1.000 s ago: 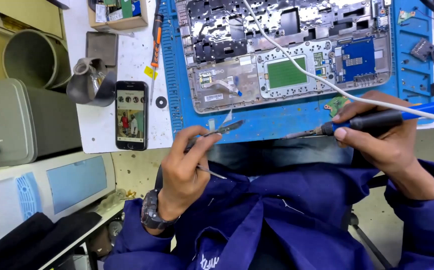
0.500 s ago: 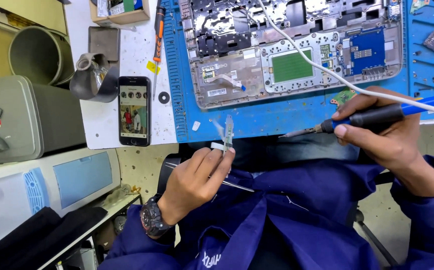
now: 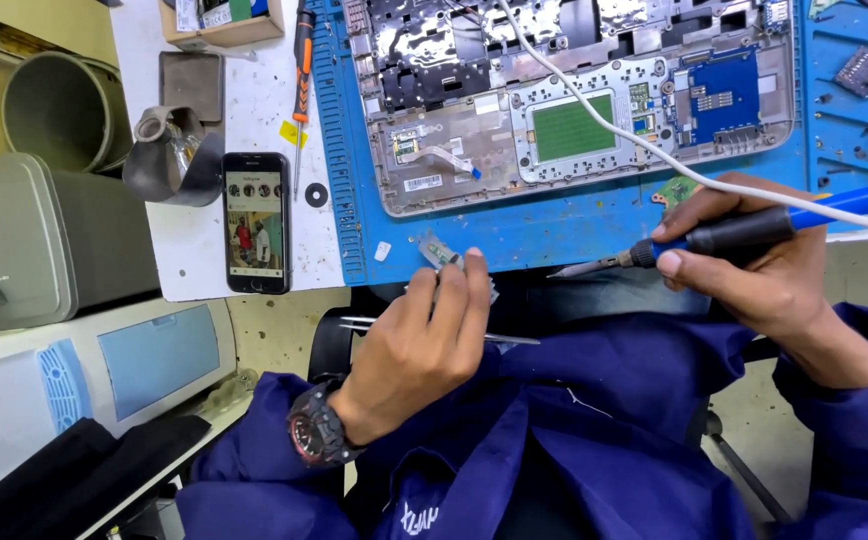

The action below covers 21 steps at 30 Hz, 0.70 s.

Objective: The person is soldering a small circuit board using a soldering iron and tweezers. They occasionally pause to interact with a smartphone placed on the workbench, scrolling through content before resuming the soldering task.

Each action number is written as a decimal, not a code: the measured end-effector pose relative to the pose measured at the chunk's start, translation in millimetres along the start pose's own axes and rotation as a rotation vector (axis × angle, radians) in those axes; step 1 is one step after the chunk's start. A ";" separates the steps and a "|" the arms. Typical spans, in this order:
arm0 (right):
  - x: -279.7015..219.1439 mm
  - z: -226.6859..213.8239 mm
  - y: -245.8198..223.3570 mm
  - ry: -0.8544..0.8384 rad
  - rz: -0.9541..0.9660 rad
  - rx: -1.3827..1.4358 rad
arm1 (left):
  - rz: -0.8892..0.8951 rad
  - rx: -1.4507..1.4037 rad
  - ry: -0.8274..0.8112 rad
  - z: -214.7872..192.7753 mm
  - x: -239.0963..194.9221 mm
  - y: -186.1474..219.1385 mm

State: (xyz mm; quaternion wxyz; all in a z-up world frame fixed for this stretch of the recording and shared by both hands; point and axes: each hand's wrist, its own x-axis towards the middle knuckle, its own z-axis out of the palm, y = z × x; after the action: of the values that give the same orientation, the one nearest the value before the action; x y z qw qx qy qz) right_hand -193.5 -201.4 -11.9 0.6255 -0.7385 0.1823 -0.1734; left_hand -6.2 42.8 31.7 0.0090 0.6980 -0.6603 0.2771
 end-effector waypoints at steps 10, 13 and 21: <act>3.3 -1.9 1.2 -0.019 -0.015 0.069 | -0.120 -0.184 -0.043 25.2 10.6 6.7; 4.4 -1.5 4.0 -0.046 -0.007 0.065 | -0.174 -0.273 -0.021 9.6 4.3 -12.0; 6.4 5.9 11.3 -0.039 0.100 0.083 | -0.186 -0.322 -0.173 35.5 -20.0 -22.5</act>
State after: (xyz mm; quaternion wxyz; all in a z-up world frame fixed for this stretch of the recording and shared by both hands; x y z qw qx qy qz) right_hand -185.7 -201.1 -23.7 0.6668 -0.7053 0.1992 -0.1348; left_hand 28.4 50.6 1.6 0.0891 0.7666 -0.6271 0.1050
